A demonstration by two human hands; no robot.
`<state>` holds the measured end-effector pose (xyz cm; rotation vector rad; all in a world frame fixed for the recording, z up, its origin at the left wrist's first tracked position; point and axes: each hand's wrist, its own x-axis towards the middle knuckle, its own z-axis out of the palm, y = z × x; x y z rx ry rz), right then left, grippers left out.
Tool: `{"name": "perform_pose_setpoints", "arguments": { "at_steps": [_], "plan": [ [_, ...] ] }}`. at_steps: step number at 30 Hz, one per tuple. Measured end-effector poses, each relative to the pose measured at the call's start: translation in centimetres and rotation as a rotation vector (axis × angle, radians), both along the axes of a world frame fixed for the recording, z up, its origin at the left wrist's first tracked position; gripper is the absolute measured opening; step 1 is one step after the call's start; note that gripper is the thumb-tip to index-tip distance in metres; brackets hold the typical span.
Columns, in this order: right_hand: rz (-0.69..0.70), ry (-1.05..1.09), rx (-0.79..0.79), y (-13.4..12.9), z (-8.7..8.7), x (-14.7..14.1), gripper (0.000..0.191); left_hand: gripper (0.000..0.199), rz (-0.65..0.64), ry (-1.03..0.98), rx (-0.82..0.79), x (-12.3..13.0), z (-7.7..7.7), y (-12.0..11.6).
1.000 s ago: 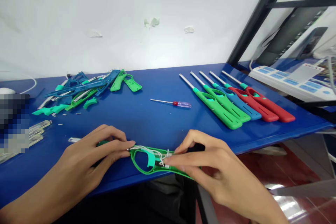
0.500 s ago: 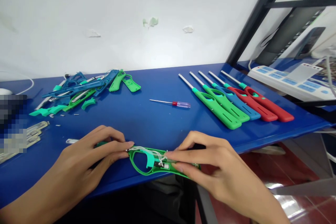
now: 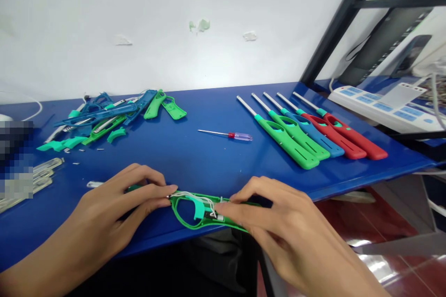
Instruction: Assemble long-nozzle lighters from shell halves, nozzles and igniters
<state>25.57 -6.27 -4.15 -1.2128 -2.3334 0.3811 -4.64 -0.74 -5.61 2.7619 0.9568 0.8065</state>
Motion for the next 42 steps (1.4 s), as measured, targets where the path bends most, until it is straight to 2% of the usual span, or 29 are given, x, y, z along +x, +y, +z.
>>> {"name": "perform_pose_setpoints", "arguments": {
  "at_steps": [5,11,16,19,27,33,38,42],
  "plan": [
    [-0.001,-0.049,0.057,-0.1,-0.1,0.0,0.041,0.017,0.004,0.002,0.004,0.1,0.1,0.0],
    [-0.004,-0.012,0.07,-0.1,-0.3,0.2,0.039,0.017,-0.002,-0.01,-0.012,0.1,0.0,0.1],
    [0.038,0.072,-0.052,-0.4,-0.4,0.5,0.044,0.018,0.0,-0.02,-0.022,0.1,0.0,0.0],
    [0.007,0.056,-0.09,-0.7,-0.4,0.5,0.042,0.019,-0.005,-0.011,-0.044,0.1,0.1,0.0],
    [-0.086,-0.096,0.064,-1.2,-0.3,-0.3,0.05,0.019,-0.012,0.001,-0.038,0.0,0.1,0.0],
    [0.009,-0.037,0.129,-0.4,-0.1,-0.3,0.036,0.02,-0.016,-0.001,-0.033,0.0,0.1,0.0],
    [-0.071,0.03,0.093,-0.7,-0.5,-0.1,0.03,0.018,-0.009,0.01,-0.016,0.1,0.3,-0.1],
    [-0.14,0.001,0.073,-1.4,-1.1,0.3,0.043,0.018,-0.009,0.013,-0.009,0.1,0.5,-0.1]
  ]
}}
